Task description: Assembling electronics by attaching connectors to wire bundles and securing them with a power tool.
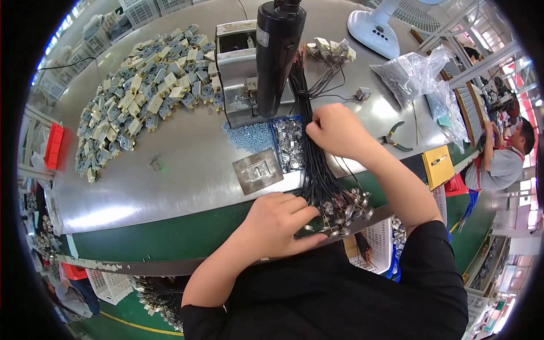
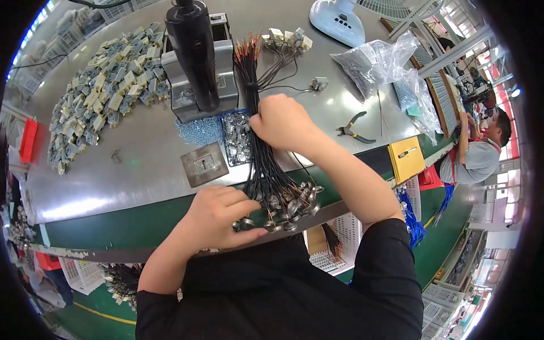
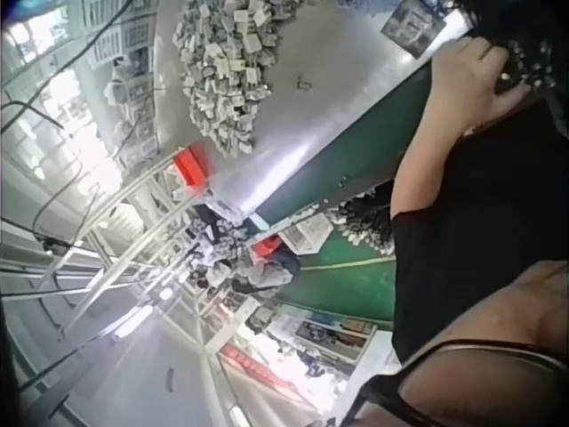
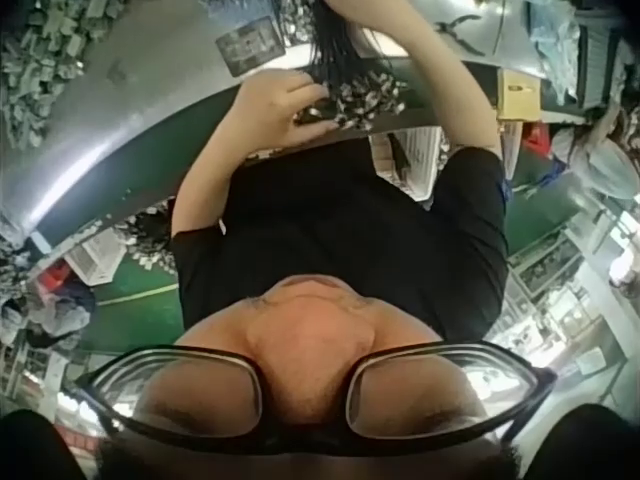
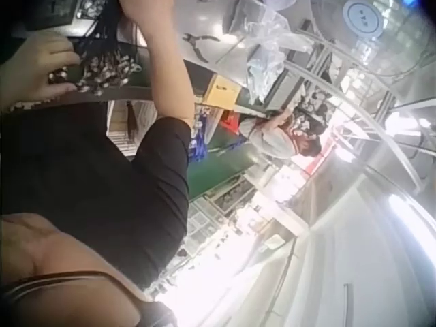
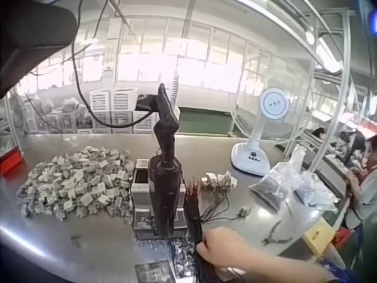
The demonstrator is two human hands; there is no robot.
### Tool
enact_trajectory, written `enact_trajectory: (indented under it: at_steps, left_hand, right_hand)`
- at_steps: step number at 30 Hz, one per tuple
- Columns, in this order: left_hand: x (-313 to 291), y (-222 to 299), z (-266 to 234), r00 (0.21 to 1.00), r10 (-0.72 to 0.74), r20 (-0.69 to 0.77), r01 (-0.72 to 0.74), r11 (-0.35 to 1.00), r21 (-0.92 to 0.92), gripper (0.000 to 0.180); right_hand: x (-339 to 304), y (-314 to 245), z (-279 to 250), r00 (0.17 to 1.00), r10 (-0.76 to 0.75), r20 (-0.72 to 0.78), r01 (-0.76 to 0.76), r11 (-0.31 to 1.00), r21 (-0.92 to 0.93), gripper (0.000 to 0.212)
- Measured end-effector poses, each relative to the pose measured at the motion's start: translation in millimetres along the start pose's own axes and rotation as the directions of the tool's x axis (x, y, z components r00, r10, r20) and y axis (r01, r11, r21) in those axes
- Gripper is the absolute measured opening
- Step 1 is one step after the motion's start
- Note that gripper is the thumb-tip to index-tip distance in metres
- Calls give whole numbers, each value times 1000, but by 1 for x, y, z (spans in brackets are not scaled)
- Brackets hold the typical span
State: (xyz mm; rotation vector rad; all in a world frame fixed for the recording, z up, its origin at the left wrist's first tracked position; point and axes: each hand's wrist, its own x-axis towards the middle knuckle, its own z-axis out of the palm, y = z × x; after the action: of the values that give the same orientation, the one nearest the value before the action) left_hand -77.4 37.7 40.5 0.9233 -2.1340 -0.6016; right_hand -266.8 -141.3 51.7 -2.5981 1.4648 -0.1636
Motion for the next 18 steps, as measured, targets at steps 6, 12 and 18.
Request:
enact_trajectory:
  at_steps: [6, 12, 18]
  left_hand:
    - [-10, 0, -3, 999, -14, -40, 10, 996, -89, 36]
    - [-15, 3, -17, 992, -93, -88, 72, 975, -211, 35]
    - [-19, 6, -30, 978, -196, -71, 174, 954, -246, 29]
  right_hand:
    - [-3, 44, -10, 813, -27, 581, -567, -260, 782, 18]
    - [-62, 15, -40, 833, -52, 551, -551, -155, 820, 23]
    - [-92, 37, -68, 935, -27, 352, -326, 320, 890, 66]
